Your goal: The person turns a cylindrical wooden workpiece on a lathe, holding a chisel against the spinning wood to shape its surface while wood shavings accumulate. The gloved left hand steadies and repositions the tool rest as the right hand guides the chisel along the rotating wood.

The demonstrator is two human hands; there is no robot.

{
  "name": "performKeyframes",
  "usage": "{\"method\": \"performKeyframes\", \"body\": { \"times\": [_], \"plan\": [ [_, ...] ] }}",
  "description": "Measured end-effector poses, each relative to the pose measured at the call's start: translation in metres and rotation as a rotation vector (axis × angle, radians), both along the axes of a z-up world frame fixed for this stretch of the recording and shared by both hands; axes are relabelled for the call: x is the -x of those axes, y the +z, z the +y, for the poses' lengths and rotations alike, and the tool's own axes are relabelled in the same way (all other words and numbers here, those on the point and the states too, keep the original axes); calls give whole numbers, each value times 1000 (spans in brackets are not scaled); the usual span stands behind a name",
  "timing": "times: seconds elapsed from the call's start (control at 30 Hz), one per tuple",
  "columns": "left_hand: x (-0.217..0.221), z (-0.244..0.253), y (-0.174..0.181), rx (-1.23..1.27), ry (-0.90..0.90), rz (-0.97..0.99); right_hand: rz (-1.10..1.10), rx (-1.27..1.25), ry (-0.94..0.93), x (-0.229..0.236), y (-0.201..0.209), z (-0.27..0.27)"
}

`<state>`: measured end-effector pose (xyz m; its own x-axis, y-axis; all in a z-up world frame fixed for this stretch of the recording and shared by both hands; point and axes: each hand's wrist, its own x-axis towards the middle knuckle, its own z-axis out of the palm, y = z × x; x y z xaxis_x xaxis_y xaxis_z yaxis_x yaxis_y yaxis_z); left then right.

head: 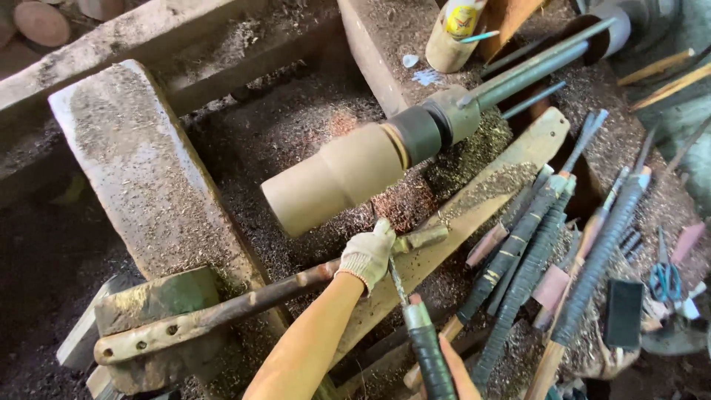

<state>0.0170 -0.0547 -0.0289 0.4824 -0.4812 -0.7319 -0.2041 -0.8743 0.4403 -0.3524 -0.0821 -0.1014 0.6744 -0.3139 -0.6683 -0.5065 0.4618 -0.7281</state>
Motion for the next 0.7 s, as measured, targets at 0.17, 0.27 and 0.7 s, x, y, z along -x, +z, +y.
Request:
{"method": "performKeyframes", "body": {
  "times": [0.17,0.27,0.7],
  "plan": [
    [1,0,0,-56,-274,-35,-345,-109,-197,34,-83,12],
    [6,1,-34,-48,-455,-176,-279,-81,-95,46,-101,-9],
    [2,0,3,-51,-231,-106,-232,-53,203,36,-77,-70]
  ]
}}
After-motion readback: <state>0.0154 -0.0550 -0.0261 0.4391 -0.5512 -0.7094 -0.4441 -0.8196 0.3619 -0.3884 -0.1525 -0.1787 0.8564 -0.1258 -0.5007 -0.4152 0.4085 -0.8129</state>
